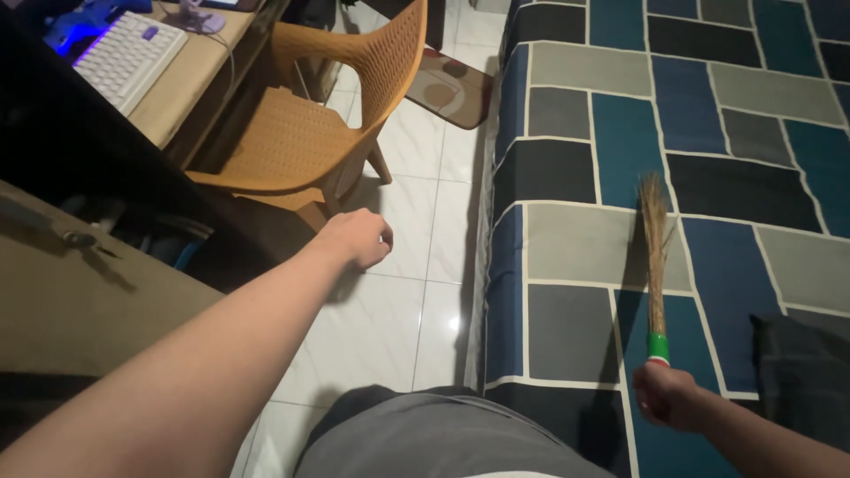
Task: The recorder uses a hand broom to sweep the surface of a bed.
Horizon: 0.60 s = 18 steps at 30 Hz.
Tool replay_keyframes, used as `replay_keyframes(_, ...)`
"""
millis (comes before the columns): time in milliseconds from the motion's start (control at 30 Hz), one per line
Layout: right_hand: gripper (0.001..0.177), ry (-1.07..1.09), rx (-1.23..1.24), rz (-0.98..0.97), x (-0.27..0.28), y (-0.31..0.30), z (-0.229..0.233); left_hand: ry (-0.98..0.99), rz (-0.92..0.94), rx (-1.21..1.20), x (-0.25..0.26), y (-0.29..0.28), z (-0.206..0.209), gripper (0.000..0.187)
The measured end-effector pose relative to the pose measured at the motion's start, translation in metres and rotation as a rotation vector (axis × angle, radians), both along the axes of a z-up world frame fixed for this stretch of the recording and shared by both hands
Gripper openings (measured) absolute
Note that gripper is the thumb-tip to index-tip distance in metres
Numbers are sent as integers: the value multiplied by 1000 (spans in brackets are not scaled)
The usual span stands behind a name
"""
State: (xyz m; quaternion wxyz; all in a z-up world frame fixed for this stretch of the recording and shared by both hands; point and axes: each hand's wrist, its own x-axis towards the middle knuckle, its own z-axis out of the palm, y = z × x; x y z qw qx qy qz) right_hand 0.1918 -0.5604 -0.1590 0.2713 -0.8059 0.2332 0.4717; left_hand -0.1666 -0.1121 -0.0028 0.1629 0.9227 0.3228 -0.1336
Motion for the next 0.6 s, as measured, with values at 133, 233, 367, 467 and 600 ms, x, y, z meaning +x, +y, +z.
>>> replay_keyframes(133,36,-44,-68,-51,-13,3,-7,18,50,-12,-1,-14,-3,27)
replay_keyframes(233,42,-99,-72,-85,-19,2,-15,23,49,4,1,-15,-7,26)
replay_keyframes(367,56,-241,-183,-81,-31,0,-5,25,55,1,3,-17,-4,26)
replay_keyframes(467,58,-303,-198,-122,-23,1,-10,29,76,-1,5,-16,-1,27)
replay_keyframes(600,39,-159,-83,-268,22,8,-48,36,88,0,7,-10,-8,26)
